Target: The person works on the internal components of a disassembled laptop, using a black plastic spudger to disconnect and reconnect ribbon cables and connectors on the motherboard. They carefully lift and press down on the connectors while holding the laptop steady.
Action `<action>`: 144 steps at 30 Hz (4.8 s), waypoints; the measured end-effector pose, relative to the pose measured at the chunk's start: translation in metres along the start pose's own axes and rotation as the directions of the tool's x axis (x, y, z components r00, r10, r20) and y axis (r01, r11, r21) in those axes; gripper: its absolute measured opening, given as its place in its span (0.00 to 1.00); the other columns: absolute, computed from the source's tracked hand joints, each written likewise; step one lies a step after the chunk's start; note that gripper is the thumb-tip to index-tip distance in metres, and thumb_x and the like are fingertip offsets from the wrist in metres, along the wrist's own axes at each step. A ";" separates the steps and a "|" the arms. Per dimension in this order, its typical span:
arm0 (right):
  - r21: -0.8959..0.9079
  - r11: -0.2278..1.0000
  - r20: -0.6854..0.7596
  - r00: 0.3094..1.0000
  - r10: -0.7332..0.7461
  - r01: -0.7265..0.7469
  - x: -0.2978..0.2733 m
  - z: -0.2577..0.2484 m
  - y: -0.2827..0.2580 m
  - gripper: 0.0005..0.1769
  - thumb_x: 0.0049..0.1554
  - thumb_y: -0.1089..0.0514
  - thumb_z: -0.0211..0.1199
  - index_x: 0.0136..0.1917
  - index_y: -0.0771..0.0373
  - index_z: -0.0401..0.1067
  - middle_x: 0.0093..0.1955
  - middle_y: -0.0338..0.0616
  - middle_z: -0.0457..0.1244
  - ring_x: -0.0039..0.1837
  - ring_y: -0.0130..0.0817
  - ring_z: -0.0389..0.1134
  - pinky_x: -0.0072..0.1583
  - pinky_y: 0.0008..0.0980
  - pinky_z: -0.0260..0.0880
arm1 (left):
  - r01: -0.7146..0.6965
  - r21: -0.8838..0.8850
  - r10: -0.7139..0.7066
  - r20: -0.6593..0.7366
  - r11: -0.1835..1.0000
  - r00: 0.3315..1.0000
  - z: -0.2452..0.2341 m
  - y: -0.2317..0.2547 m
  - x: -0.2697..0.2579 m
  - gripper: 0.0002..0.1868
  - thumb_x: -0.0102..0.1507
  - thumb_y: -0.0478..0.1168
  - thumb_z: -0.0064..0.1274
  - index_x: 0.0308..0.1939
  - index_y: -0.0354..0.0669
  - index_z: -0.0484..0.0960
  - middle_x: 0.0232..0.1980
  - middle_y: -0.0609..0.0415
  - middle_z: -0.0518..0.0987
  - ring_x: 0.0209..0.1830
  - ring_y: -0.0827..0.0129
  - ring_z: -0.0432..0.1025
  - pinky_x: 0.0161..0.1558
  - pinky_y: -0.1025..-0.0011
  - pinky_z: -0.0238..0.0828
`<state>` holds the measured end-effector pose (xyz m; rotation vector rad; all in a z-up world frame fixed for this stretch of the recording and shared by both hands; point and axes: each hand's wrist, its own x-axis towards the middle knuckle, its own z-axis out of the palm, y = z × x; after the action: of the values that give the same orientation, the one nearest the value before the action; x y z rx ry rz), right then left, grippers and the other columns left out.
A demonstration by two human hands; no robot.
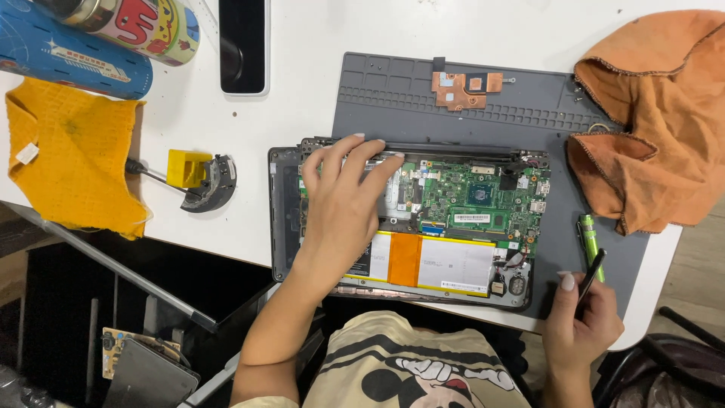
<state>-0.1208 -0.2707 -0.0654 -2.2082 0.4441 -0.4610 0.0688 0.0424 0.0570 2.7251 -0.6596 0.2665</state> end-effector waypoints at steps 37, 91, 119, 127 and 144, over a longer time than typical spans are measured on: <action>-0.066 0.998 -0.049 0.999 0.022 -0.025 -0.014 -0.009 0.018 0.24 0.86 0.55 0.56 0.59 0.80 0.77 0.49 0.59 0.68 0.52 0.46 0.67 0.59 0.42 0.63 | 0.084 -0.237 -0.115 -0.118 0.968 0.986 0.032 0.024 -0.059 0.07 0.69 0.47 0.61 0.50 0.57 0.85 0.50 0.58 0.79 0.53 0.61 0.70 0.56 0.63 0.52; 0.049 0.990 -0.014 0.991 0.132 -0.131 -0.019 -0.010 -0.007 0.16 0.75 0.60 0.54 0.52 0.77 0.74 0.47 0.57 0.68 0.46 0.42 0.68 0.54 0.35 0.65 | 0.053 -0.058 -0.043 0.162 0.997 0.986 0.029 0.060 0.021 0.14 0.73 0.44 0.54 0.62 0.49 0.79 0.49 0.54 0.73 0.44 0.57 0.64 0.49 0.59 0.56; 0.071 0.991 0.010 0.993 0.116 -0.116 -0.018 -0.011 -0.006 0.16 0.73 0.62 0.53 0.49 0.77 0.73 0.42 0.54 0.67 0.41 0.40 0.65 0.49 0.34 0.62 | -0.058 -0.120 0.068 0.081 0.991 0.994 0.038 0.041 0.057 0.06 0.72 0.34 0.60 0.52 0.46 0.83 0.41 0.57 0.71 0.41 0.60 0.62 0.46 0.61 0.54; 0.076 0.987 0.008 0.990 0.138 -0.138 -0.013 -0.011 -0.018 0.18 0.74 0.60 0.53 0.49 0.78 0.74 0.38 0.53 0.65 0.37 0.36 0.60 0.46 0.33 0.58 | -0.050 -0.225 0.077 0.113 0.973 0.991 0.036 0.035 0.061 0.04 0.73 0.34 0.56 0.51 0.46 0.82 0.40 0.58 0.70 0.41 0.60 0.61 0.46 0.60 0.52; 0.010 0.993 0.024 0.993 0.116 -0.116 -0.017 -0.014 -0.012 0.17 0.75 0.59 0.53 0.49 0.75 0.73 0.42 0.52 0.68 0.42 0.40 0.66 0.49 0.34 0.61 | -0.147 -0.111 0.159 0.108 0.983 0.981 0.024 0.037 0.060 0.05 0.69 0.34 0.57 0.48 0.47 0.84 0.45 0.59 0.77 0.45 0.61 0.69 0.50 0.61 0.56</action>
<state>-0.1399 -0.2648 -0.0501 -2.1615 0.5525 -0.3735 0.1066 -0.0216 0.0596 2.6102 -0.8925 0.1058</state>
